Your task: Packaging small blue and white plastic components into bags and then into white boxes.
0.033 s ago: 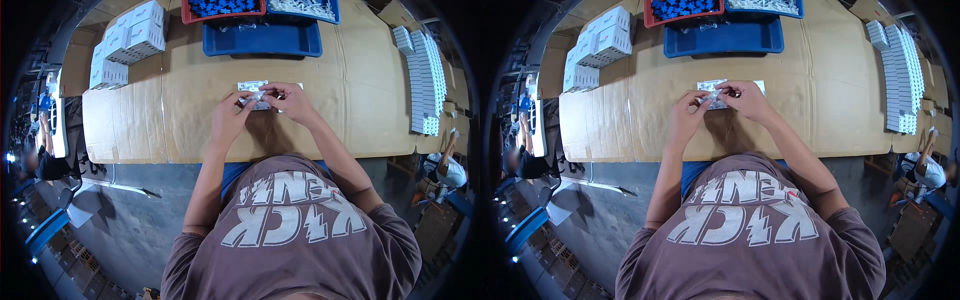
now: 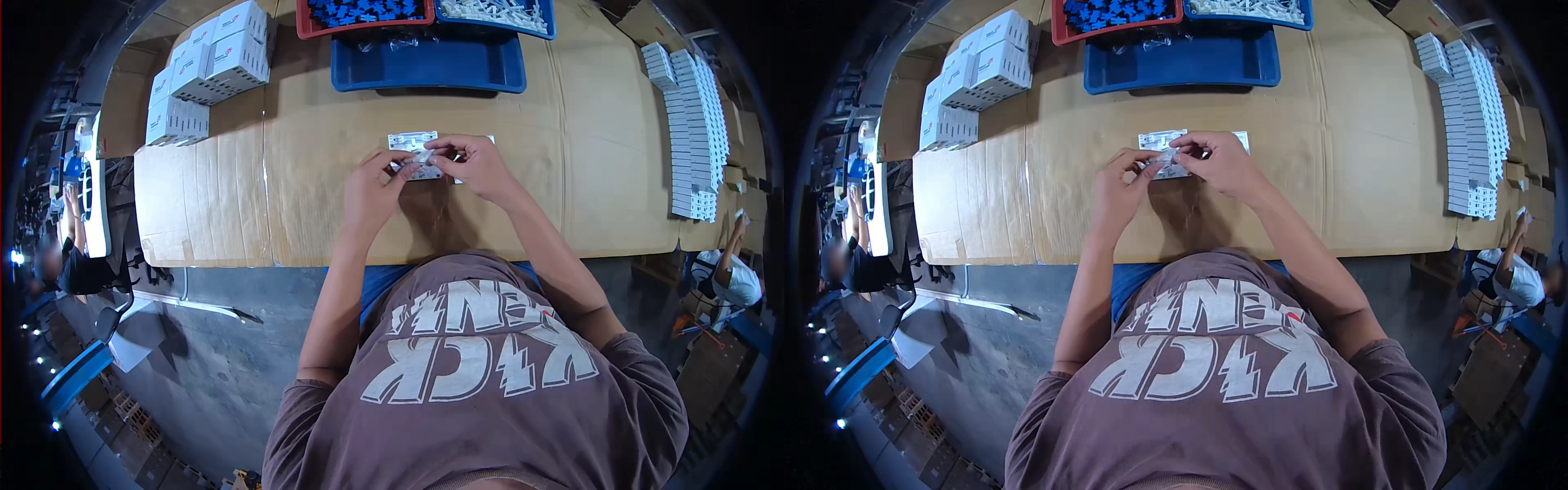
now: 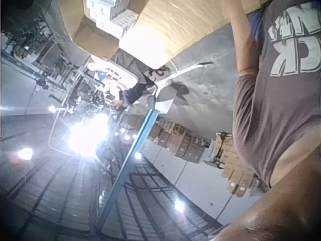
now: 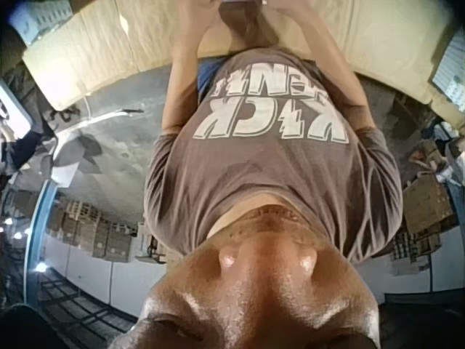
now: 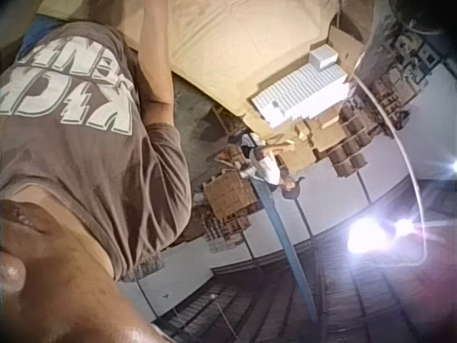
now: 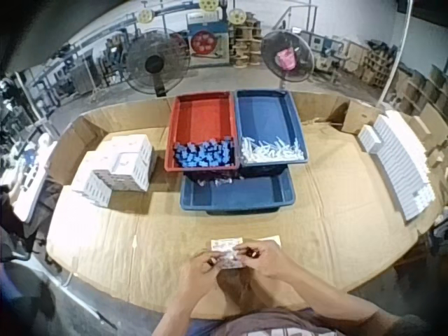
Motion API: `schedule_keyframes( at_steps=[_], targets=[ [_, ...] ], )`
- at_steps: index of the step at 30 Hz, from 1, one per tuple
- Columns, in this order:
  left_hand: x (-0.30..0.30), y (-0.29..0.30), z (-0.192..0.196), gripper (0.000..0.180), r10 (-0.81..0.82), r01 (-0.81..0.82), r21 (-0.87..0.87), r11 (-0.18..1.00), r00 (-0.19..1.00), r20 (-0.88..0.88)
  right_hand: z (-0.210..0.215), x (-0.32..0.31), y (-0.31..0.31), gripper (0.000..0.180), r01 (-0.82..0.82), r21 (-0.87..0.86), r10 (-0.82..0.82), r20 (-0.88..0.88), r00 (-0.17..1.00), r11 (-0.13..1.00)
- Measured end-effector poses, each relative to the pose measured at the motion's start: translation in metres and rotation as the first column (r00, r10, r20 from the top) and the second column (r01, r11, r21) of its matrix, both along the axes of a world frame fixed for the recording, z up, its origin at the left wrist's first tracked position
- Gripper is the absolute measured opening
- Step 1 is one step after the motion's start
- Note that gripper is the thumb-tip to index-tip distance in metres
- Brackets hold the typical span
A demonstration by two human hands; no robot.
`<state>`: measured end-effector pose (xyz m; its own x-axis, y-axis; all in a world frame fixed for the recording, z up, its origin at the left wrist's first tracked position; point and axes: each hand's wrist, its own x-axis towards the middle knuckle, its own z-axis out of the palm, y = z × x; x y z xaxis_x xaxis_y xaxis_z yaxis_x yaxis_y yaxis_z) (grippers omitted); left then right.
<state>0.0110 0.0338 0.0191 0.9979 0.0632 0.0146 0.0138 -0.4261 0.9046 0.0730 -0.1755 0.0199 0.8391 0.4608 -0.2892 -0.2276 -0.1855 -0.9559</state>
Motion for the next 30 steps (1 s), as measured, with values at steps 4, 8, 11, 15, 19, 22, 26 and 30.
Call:
schedule_keyframes(
  at_steps=[4,8,11,15,19,22,26,30],
  targets=[
    [0.008,0.003,-0.004,0.026,-0.027,0.028,0.019,0.999,0.997,-0.077,-0.002,0.001,0.002,0.030,0.002,-0.081,0.011,0.159,0.987,0.997],
    [0.021,0.004,-0.002,0.028,-0.075,0.077,-0.021,0.997,0.994,0.082,-0.007,0.009,0.000,0.030,-0.008,-0.119,0.037,0.248,0.968,0.993],
    [0.024,0.004,-0.001,0.029,-0.095,0.101,-0.057,0.993,0.991,0.093,-0.009,0.013,-0.001,0.029,0.002,-0.171,0.036,0.219,0.975,0.985],
    [0.022,0.009,-0.004,0.030,-0.145,0.146,0.003,0.989,0.987,0.066,-0.020,0.010,-0.001,0.027,0.003,-0.193,0.031,0.169,0.985,0.981],
    [0.020,0.012,-0.007,0.027,-0.145,0.147,0.083,0.986,0.989,-0.023,-0.019,-0.002,0.006,0.026,0.067,-0.135,-0.041,0.187,0.981,0.989],
    [0.019,0.014,-0.014,0.025,-0.145,0.144,0.149,0.978,0.989,-0.008,-0.027,-0.007,0.010,0.027,0.085,-0.188,-0.034,0.263,0.964,0.979],
    [0.023,0.019,-0.032,0.018,-0.206,0.173,0.308,0.936,0.976,0.076,-0.038,-0.016,0.016,0.027,0.224,-0.349,0.040,0.612,0.790,0.910],
    [0.024,0.023,-0.035,0.017,-0.256,0.207,0.394,0.895,0.964,0.076,-0.036,-0.016,0.014,0.028,0.226,-0.332,0.075,0.694,0.716,0.916]
  ],
)
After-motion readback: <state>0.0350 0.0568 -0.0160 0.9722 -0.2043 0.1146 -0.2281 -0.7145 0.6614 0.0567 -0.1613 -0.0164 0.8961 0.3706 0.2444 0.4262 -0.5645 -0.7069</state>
